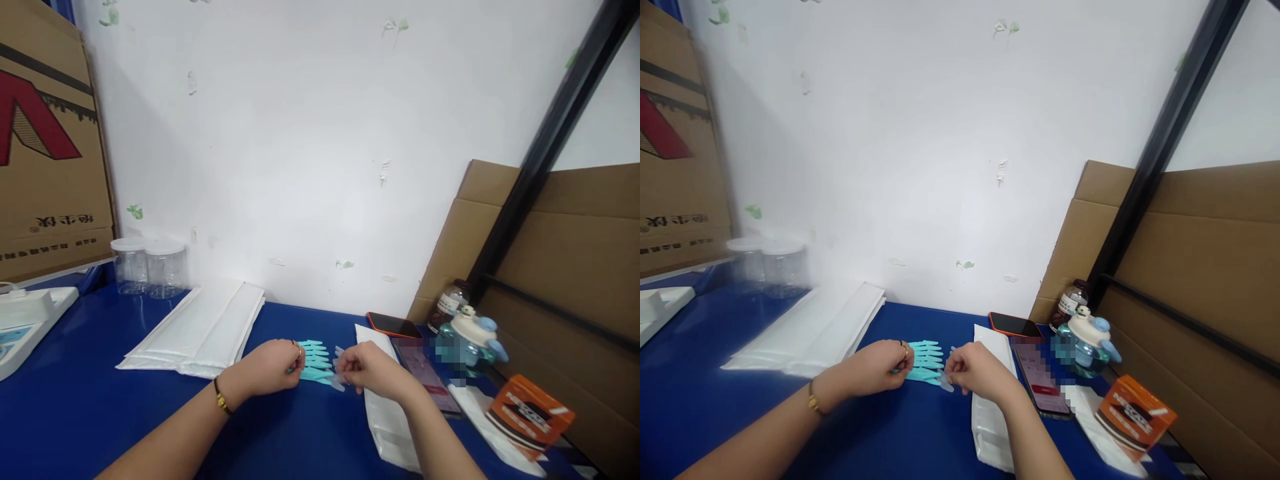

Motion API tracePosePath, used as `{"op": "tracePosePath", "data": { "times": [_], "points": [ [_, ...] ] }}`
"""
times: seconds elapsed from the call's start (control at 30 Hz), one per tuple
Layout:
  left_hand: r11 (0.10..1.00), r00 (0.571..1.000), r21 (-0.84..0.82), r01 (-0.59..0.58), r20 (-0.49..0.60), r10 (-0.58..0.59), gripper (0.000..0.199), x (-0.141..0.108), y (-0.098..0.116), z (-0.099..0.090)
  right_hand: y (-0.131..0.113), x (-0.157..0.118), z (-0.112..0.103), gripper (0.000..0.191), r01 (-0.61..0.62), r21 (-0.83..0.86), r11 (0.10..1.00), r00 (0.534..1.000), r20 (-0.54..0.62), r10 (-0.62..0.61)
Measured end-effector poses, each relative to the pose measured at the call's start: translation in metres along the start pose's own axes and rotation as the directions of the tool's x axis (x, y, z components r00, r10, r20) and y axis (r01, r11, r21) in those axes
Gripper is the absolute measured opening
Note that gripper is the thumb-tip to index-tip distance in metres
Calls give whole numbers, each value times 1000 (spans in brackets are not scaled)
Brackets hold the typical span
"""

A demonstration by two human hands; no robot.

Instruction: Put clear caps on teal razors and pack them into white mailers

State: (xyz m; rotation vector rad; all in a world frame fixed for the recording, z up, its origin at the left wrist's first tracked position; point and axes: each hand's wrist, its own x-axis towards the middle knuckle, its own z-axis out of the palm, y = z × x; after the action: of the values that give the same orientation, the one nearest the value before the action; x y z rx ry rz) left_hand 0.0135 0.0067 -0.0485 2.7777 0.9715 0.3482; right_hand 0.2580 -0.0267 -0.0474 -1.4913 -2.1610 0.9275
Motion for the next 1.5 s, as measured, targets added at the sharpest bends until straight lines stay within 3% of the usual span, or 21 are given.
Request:
{"op": "tracePosePath", "data": {
  "times": [0.13, 0.27, 0.37, 0.6, 0.83, 1.13, 1.5],
  "points": [
    [995, 996, -74, 69, -57, -73, 10, -2, -5, -11, -4, -1, -8, 18, 93, 172, 981, 984, -164, -64],
    [973, 989, -189, 135, -27, -143, 12, -5, -7, -16, -3, 5, -7, 26, 81, 304, 949, 974, -225, -11],
    [974, 989, -186, 127, -55, -139, 11, -5, -8, -17, -1, 9, -4, 37, 65, 398, 915, 973, -229, 30],
    [979, 989, -174, 103, -86, -119, 12, -4, -8, -17, -10, 8, -3, 32, 121, 415, 902, 965, -263, -8],
    [980, 987, -153, 130, -76, -143, 12, -5, -6, -19, -9, 13, 4, 43, 84, 641, 763, 984, -176, 40],
    [983, 989, -143, 114, -78, -126, 12, -5, -1, -21, -17, 16, 12, 44, 48, 605, 795, 981, -176, 75],
    [973, 991, -215, 85, -87, -106, 14, -6, -2, -19, -18, 16, 15, 41, 84, 661, 746, 977, -204, 70]
  ]
}}
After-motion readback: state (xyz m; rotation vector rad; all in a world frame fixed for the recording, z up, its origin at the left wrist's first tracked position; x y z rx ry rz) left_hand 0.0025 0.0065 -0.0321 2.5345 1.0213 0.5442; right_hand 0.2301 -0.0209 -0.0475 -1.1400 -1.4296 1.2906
